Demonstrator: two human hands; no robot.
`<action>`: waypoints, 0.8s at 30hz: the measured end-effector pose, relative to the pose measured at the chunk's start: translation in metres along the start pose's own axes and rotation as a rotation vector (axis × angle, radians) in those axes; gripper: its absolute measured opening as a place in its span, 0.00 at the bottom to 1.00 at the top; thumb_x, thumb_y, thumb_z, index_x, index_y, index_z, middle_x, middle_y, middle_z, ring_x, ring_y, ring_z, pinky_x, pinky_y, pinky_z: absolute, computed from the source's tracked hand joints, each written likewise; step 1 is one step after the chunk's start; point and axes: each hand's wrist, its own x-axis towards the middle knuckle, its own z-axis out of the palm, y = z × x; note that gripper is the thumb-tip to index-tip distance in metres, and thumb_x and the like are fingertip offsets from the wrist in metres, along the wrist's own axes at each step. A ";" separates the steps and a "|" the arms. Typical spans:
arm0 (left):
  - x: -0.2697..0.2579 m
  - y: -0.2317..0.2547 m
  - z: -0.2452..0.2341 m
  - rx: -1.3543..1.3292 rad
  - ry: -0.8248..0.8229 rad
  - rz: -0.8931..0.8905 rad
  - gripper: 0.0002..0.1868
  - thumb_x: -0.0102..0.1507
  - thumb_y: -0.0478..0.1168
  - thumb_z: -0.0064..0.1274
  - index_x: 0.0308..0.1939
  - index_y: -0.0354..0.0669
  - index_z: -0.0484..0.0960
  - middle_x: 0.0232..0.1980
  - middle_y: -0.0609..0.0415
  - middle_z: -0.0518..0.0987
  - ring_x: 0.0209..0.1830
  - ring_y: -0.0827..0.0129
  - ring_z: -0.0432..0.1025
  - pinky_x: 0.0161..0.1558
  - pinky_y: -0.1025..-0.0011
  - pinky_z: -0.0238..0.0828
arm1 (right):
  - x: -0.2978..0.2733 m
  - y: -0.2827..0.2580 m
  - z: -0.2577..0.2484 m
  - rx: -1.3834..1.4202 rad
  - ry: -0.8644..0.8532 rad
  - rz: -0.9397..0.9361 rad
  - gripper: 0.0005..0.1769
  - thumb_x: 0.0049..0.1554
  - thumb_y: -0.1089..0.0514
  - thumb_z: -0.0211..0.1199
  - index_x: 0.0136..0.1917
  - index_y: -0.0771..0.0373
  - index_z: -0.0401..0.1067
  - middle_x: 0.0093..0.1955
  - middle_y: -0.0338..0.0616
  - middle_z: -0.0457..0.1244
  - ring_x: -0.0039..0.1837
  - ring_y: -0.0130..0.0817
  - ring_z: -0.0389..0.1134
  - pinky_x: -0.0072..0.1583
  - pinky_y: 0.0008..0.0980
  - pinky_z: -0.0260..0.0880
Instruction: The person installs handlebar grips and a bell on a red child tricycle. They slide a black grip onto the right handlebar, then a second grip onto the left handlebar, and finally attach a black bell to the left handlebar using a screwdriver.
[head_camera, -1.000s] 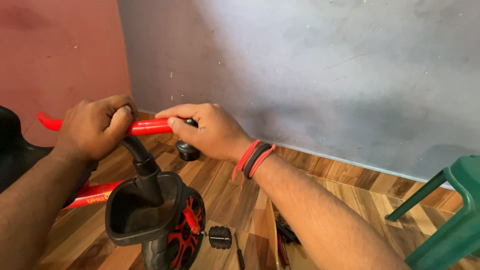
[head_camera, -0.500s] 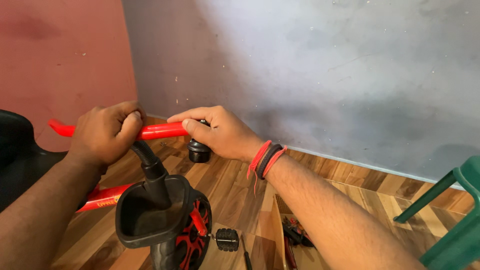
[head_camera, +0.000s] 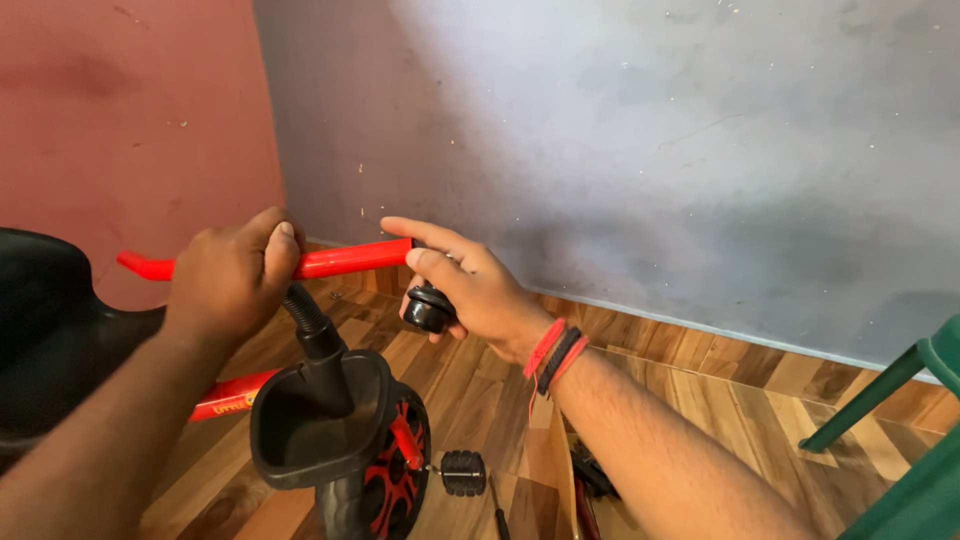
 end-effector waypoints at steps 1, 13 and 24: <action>-0.005 0.001 0.005 0.015 0.044 -0.017 0.17 0.73 0.48 0.38 0.41 0.48 0.81 0.32 0.47 0.80 0.39 0.47 0.74 0.47 0.50 0.66 | -0.003 0.003 0.002 0.036 0.016 0.006 0.30 0.65 0.52 0.47 0.79 0.54 0.59 0.33 0.39 0.65 0.28 0.20 0.62 0.29 0.20 0.58; -0.047 0.028 0.045 -0.073 0.208 0.017 0.39 0.62 0.50 0.56 0.73 0.38 0.61 0.80 0.37 0.51 0.81 0.38 0.38 0.73 0.38 0.31 | -0.043 0.044 0.021 0.471 0.202 0.053 0.35 0.65 0.49 0.49 0.83 0.54 0.51 0.37 0.43 0.67 0.29 0.27 0.66 0.30 0.22 0.63; -0.134 0.113 0.047 -1.015 -0.076 -0.235 0.21 0.65 0.36 0.57 0.63 0.40 0.78 0.55 0.46 0.81 0.52 0.66 0.77 0.54 0.73 0.76 | -0.088 0.080 0.033 0.519 0.323 0.134 0.27 0.64 0.52 0.53 0.75 0.57 0.63 0.42 0.39 0.67 0.38 0.24 0.65 0.38 0.24 0.65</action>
